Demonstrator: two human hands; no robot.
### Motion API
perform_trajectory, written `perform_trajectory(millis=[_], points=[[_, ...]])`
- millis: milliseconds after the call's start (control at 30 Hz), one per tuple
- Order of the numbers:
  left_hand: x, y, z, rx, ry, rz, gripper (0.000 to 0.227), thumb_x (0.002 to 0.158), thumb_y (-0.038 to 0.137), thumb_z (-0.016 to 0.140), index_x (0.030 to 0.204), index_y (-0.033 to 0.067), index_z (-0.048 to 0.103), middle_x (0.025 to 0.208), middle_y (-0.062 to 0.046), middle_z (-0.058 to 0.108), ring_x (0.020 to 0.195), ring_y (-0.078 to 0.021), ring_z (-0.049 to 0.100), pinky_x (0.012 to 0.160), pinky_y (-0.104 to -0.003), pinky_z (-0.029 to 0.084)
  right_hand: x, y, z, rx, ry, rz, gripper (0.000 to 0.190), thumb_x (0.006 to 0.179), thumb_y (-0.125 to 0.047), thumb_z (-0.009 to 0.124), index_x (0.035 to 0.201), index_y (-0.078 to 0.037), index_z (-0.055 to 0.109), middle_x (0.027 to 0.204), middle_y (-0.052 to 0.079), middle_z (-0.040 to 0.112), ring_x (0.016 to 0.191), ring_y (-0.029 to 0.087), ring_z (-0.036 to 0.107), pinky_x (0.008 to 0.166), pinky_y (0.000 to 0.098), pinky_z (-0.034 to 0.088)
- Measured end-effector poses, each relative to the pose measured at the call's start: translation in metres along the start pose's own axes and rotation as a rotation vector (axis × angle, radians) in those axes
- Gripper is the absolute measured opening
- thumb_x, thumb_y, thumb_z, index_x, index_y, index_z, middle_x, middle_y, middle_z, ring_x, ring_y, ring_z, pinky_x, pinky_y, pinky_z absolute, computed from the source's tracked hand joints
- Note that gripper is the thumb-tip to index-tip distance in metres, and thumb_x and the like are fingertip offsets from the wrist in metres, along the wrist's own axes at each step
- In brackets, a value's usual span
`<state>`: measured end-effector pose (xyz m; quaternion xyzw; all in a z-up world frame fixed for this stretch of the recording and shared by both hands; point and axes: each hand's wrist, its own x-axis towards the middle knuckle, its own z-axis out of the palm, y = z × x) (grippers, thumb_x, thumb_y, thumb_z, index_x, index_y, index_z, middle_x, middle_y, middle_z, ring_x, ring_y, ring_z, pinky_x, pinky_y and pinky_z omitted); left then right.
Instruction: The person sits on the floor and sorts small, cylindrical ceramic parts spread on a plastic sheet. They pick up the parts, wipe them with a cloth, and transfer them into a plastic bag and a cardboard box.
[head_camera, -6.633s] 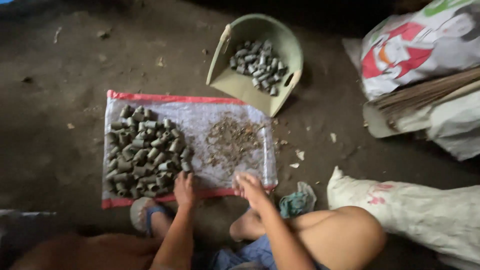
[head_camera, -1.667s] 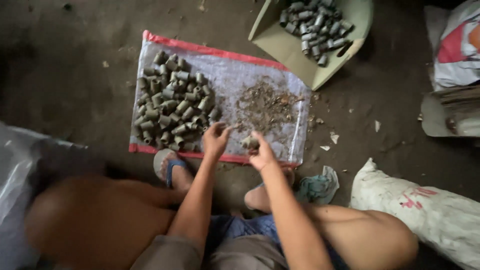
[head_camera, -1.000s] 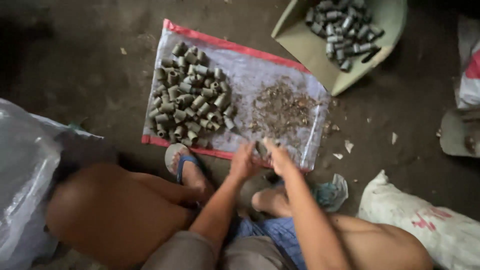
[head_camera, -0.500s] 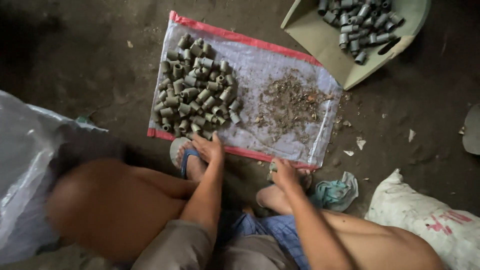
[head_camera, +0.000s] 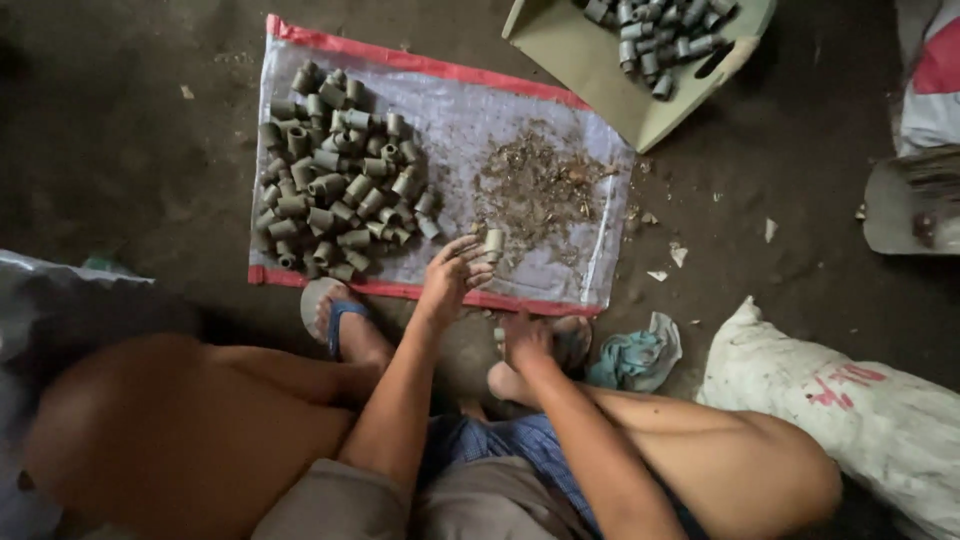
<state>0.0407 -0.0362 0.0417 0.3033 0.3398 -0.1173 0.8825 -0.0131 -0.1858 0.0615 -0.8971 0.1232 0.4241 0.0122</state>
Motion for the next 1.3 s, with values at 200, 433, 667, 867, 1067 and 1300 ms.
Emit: perform_trajectory(millis=[200, 433, 667, 867, 1067, 1300], points=[[0.036, -0.022, -0.047, 0.183, 0.090, 0.003, 0.043, 0.090, 0.011, 0.053, 0.132, 0.0070, 0.062, 0.118, -0.021, 0.074, 0.088, -0.0321, 0.076, 0.076, -0.044, 0.064, 0.032, 0.007, 0.060, -0.351, 0.235, -0.347, 0.026, 0.077, -0.030, 0.083, 0.100, -0.018, 0.082, 0.129, 0.020, 0.060, 0.099, 0.049, 0.068, 0.069, 0.0574, 0.060], [0.061, -0.064, -0.113, 0.739, 0.469, 0.116, 0.026, 0.088, 0.023, 0.062, 0.111, 0.0255, 0.074, 0.096, -0.002, 0.078, 0.086, -0.0188, 0.075, 0.078, -0.037, 0.061, -0.012, 0.009, -0.013, 0.481, 0.071, -0.069, 0.037, 0.092, -0.047, 0.058, 0.117, -0.020, 0.061, 0.117, 0.021, 0.065, 0.110, 0.047, 0.068, 0.091, 0.0542, 0.055], [0.059, -0.093, -0.100, 1.297, 0.042, 0.096, 0.036, 0.090, 0.021, 0.061, 0.123, 0.0255, 0.072, 0.107, -0.019, 0.076, 0.109, -0.0428, 0.070, 0.095, -0.051, 0.056, 0.092, 0.048, 0.037, 0.554, 0.018, -0.039, 0.048, 0.072, -0.042, 0.077, 0.120, -0.041, 0.072, 0.098, -0.002, 0.080, 0.062, 0.017, 0.076, 0.063, 0.0254, 0.061], [0.009, -0.111, -0.069, 1.946, -0.390, 0.788, 0.027, 0.081, 0.012, 0.062, 0.096, 0.0228, 0.080, 0.111, -0.002, 0.075, 0.100, -0.0348, 0.072, 0.093, -0.042, 0.059, 0.076, 0.060, -0.008, 1.649, -0.210, 0.142, 0.034, 0.082, -0.017, 0.072, 0.111, -0.004, 0.060, 0.099, 0.016, 0.067, 0.088, 0.031, 0.072, 0.080, 0.0513, 0.064], [-0.021, -0.112, -0.033, 2.169, -0.526, 0.556, 0.042, 0.091, 0.020, 0.060, 0.131, 0.0336, 0.058, 0.127, -0.008, 0.046, 0.104, -0.0356, 0.069, 0.078, -0.043, 0.062, 0.145, 0.113, -0.011, 1.818, -0.186, 0.221, 0.012, 0.072, -0.029, 0.071, 0.079, -0.020, 0.066, 0.072, -0.002, 0.069, 0.068, 0.014, 0.064, 0.061, 0.0277, 0.049], [0.003, -0.148, -0.055, 2.429, -0.645, 0.481, 0.032, 0.096, 0.022, 0.054, 0.127, 0.0298, 0.058, 0.124, -0.008, 0.047, 0.108, -0.0321, 0.059, 0.077, -0.039, 0.051, 0.181, 0.122, -0.013, 1.344, 0.398, 0.206, 0.079, 0.080, -0.034, 0.082, 0.146, -0.003, 0.051, 0.098, 0.016, 0.066, 0.068, 0.021, 0.060, 0.038, 0.0340, 0.043]])
